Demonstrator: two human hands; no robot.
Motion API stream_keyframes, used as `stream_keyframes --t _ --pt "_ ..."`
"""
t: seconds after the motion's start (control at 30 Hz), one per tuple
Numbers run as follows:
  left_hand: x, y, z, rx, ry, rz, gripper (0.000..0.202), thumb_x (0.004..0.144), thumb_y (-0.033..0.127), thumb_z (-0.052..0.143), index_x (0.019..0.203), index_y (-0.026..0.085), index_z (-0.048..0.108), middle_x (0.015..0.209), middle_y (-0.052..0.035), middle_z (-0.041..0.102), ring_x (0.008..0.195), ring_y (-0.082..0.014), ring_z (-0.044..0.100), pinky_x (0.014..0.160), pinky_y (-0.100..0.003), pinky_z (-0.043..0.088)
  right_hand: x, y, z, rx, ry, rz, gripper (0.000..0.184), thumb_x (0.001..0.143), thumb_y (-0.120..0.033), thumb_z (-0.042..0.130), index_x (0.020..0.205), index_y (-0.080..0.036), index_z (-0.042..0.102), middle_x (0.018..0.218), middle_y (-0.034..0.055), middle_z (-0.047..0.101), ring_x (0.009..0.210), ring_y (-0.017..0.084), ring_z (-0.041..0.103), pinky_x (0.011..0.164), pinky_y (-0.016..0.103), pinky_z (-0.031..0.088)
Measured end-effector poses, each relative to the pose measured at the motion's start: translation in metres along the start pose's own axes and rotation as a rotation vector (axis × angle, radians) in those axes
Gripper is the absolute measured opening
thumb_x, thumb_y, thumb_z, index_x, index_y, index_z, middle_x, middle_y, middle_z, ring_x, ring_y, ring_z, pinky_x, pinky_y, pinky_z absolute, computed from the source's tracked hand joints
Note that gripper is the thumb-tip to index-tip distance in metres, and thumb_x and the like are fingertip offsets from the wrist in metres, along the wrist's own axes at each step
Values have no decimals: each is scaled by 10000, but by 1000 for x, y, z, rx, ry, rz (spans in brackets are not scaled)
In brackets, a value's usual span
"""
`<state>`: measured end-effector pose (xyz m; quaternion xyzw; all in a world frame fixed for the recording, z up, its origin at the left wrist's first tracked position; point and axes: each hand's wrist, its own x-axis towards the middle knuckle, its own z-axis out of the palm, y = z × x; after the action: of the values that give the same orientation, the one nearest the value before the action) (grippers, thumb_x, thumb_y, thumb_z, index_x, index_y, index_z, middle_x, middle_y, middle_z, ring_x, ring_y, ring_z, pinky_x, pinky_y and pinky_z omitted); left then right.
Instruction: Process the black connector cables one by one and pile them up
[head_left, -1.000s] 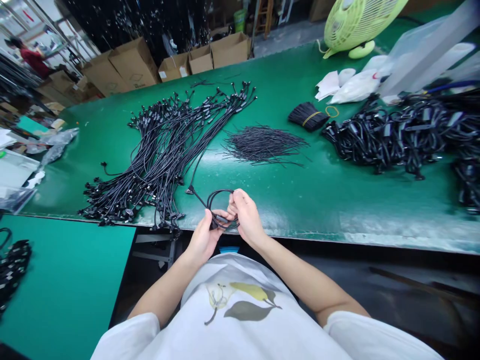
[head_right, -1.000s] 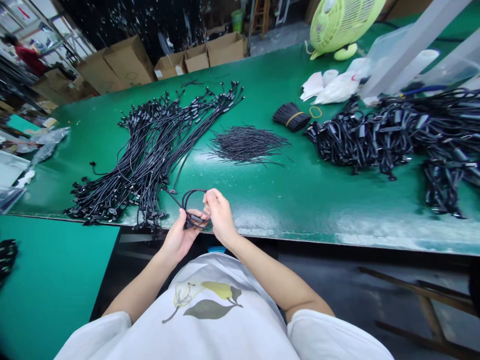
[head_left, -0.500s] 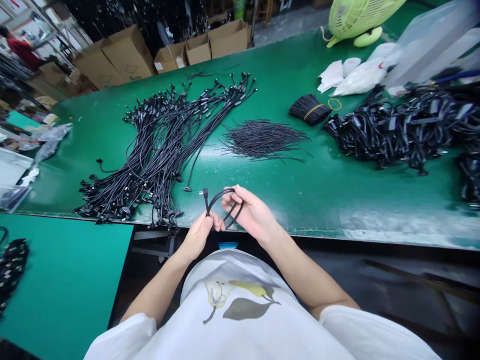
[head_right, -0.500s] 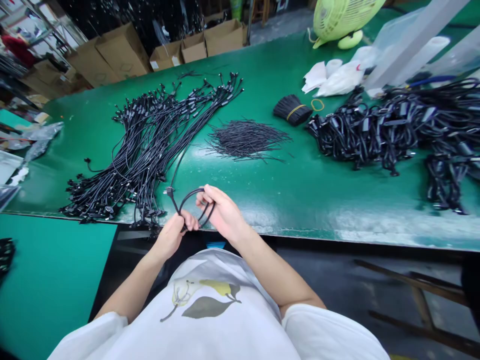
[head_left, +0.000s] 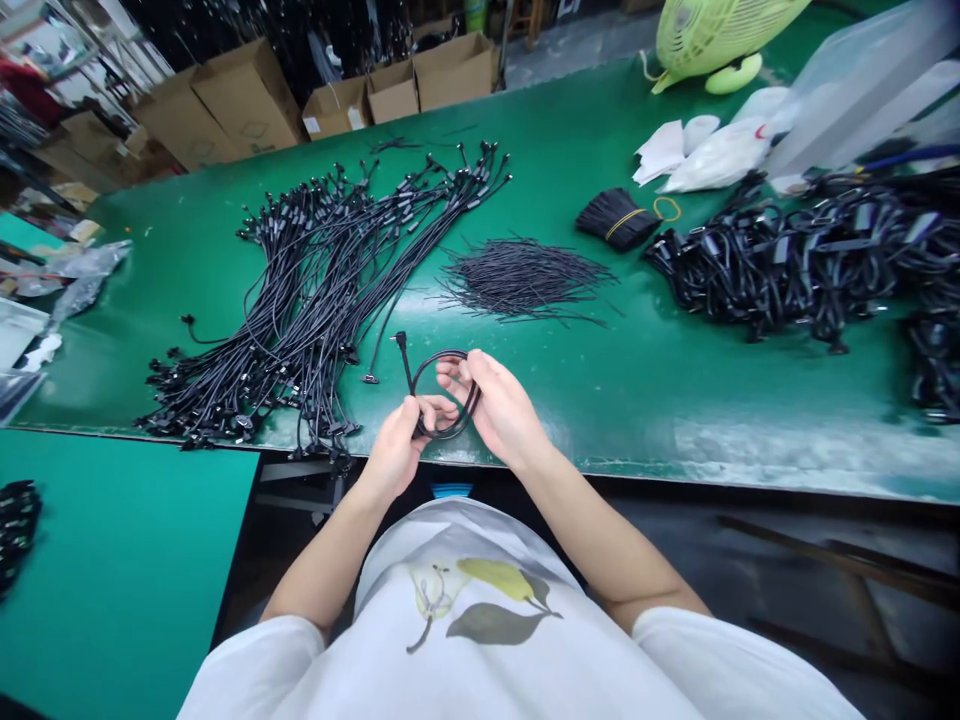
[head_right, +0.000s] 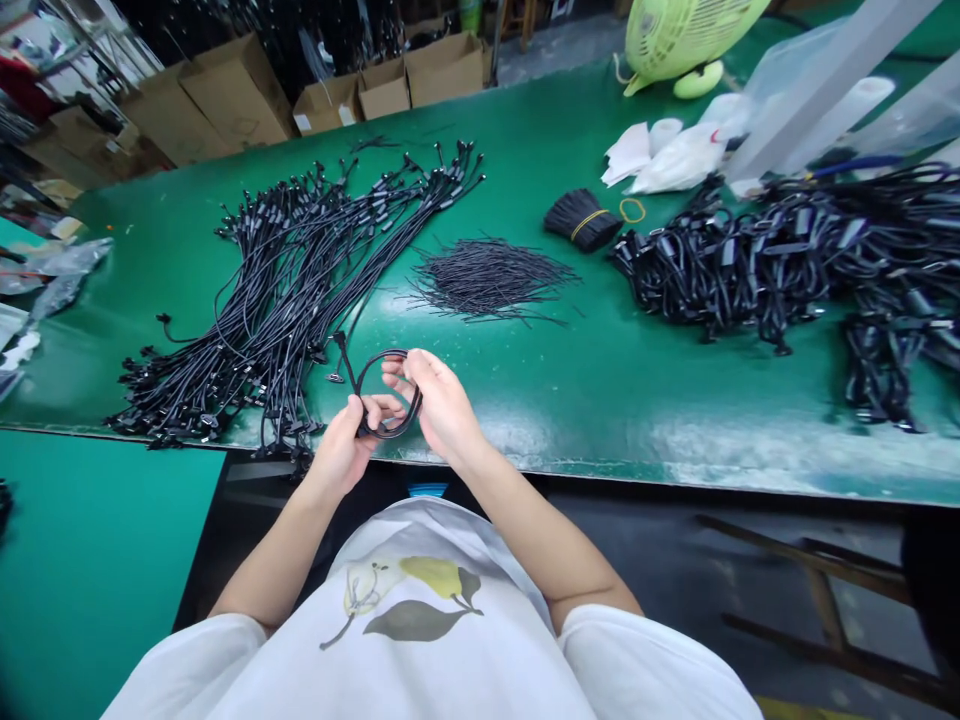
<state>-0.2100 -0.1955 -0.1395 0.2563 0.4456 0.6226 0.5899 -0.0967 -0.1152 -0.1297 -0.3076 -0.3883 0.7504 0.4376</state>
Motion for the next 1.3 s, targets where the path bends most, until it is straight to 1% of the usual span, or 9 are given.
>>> stream_keyframes --t 0.1,0.27,0.4,0.63,0.77,0.83,0.97,1.07,1.3 --pt "3 1 -7 -48 43 19 421 852 530 606 676 152 551 782 -35 613 758 -141 606 790 -277 496 -6 13 -15 -343 -47 -122 443 798 -580 651 1051 -219 604 1174 87 582 1052 207 576 962 389 484" --pt "6 -2 -4 -185 108 40 270 876 432 624 820 175 566 642 48 471 612 -85 499 798 -284 507 -15 36 -25 -918 -191 -459 1008 705 -524 770 1509 -228 238 1549 177 210 1329 322 405 1101 509 364" --pt "6 -3 2 -257 95 -19 273 891 432 601 871 161 598 708 13 479 699 -100 520 620 -187 450 -14 47 -25 -1042 -267 -523 723 873 -493 599 1489 -234 322 1542 156 276 1424 308 281 1145 527 296" --pt "-1 -5 6 -230 72 37 234 852 390 665 863 164 606 795 -2 503 794 -119 537 757 -235 471 -20 48 -19 -847 -289 -434 587 965 -436 440 1504 -266 280 1586 108 200 1470 253 183 1193 501 195" --pt "-3 -3 7 -205 61 58 242 854 392 661 814 168 579 736 16 460 712 -108 516 703 -237 463 -22 50 -17 -371 -201 -264 880 771 -474 727 1486 -362 226 1596 69 122 1424 254 299 1138 442 333" --pt "-4 0 7 -174 56 71 244 859 395 651 802 171 571 727 13 461 715 -119 529 662 -233 453 -20 51 -19 -123 -190 -89 963 646 -460 832 1439 -373 294 1541 73 250 1294 226 470 1048 387 438" --pt "-12 2 1 -50 -22 52 318 900 431 576 727 166 560 611 35 423 563 -105 471 645 -266 460 -12 42 -27 124 -347 219 468 726 -598 716 966 -203 644 1082 68 611 891 150 612 851 316 523" --pt "-16 -2 -8 158 -51 39 344 911 447 545 748 153 620 606 23 468 573 -121 490 731 -298 474 -9 28 -24 129 -164 56 333 758 -510 725 795 -188 648 969 40 621 904 139 592 859 277 503" --pt "-1 -2 -15 379 38 45 181 851 260 651 975 157 732 832 -47 635 738 -164 571 820 -250 445 -19 13 9 38 -158 -42 455 858 -605 546 1102 -227 618 1068 76 653 726 144 597 479 219 417"
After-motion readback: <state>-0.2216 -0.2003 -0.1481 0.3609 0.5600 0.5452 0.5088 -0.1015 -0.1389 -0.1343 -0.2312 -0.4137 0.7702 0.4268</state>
